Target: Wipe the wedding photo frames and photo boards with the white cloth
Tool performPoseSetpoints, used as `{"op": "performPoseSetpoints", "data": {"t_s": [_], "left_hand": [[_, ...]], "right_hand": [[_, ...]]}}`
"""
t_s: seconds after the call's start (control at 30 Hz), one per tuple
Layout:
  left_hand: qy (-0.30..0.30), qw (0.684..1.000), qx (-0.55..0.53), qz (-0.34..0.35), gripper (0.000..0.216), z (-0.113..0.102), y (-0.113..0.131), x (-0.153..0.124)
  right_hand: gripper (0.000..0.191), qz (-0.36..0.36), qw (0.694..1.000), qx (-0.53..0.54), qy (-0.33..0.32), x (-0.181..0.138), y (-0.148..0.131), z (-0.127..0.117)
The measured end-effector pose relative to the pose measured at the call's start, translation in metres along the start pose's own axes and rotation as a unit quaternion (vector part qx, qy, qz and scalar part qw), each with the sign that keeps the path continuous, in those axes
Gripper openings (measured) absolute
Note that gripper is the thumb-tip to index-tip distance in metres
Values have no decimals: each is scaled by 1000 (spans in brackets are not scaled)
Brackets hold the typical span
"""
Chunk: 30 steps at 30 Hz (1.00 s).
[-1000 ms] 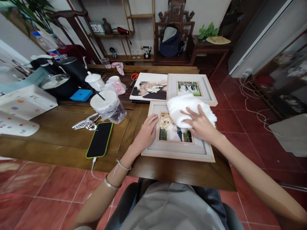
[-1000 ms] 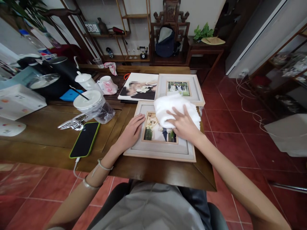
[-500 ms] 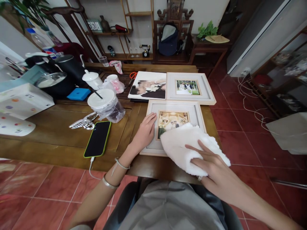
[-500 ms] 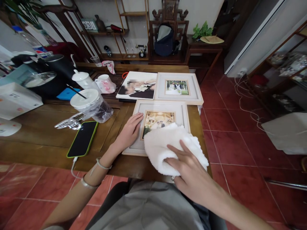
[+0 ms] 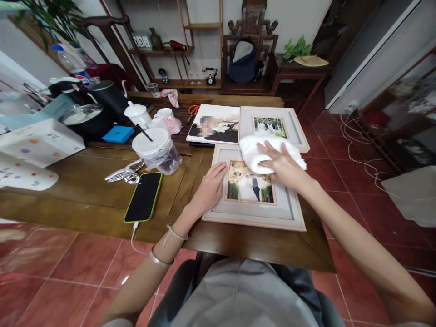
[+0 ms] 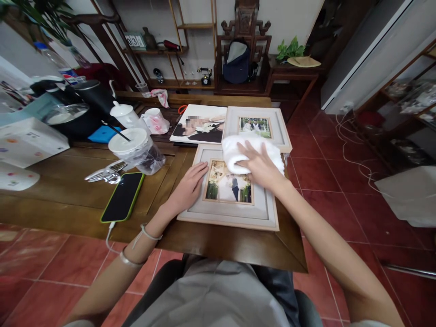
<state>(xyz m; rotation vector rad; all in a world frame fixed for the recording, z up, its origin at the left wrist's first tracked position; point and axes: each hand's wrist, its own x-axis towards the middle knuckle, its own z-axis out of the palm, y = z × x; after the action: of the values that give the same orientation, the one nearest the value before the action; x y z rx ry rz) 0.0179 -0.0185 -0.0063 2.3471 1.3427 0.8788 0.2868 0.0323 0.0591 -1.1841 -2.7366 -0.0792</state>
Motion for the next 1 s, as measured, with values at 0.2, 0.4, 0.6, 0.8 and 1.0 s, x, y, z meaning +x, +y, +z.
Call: {"op": "performPoseSetpoints", "data": {"t_s": [0.2,0.4,0.6,0.8,1.0], "left_hand": [[-8,1000,-6,-25,47,0,3,1],[-9,1000,-6,-23,49,1,2,0],[-12,1000,6,-19,49,1,2,1],[-12,1000,11,-15,49,1,0,0],[-11,1000,13,-14,48,1,1,0]], "right_hand": [[56,1,999,7,-33,-4,-16,8],[57,-36,994,69,-79,-55,-63,-12],[52,-51,985,158,-41,-97,-115,-38],[20,108,949,277,101,-85,-86,-47],[17,172,952,181,177,-27,-25,-30]]}}
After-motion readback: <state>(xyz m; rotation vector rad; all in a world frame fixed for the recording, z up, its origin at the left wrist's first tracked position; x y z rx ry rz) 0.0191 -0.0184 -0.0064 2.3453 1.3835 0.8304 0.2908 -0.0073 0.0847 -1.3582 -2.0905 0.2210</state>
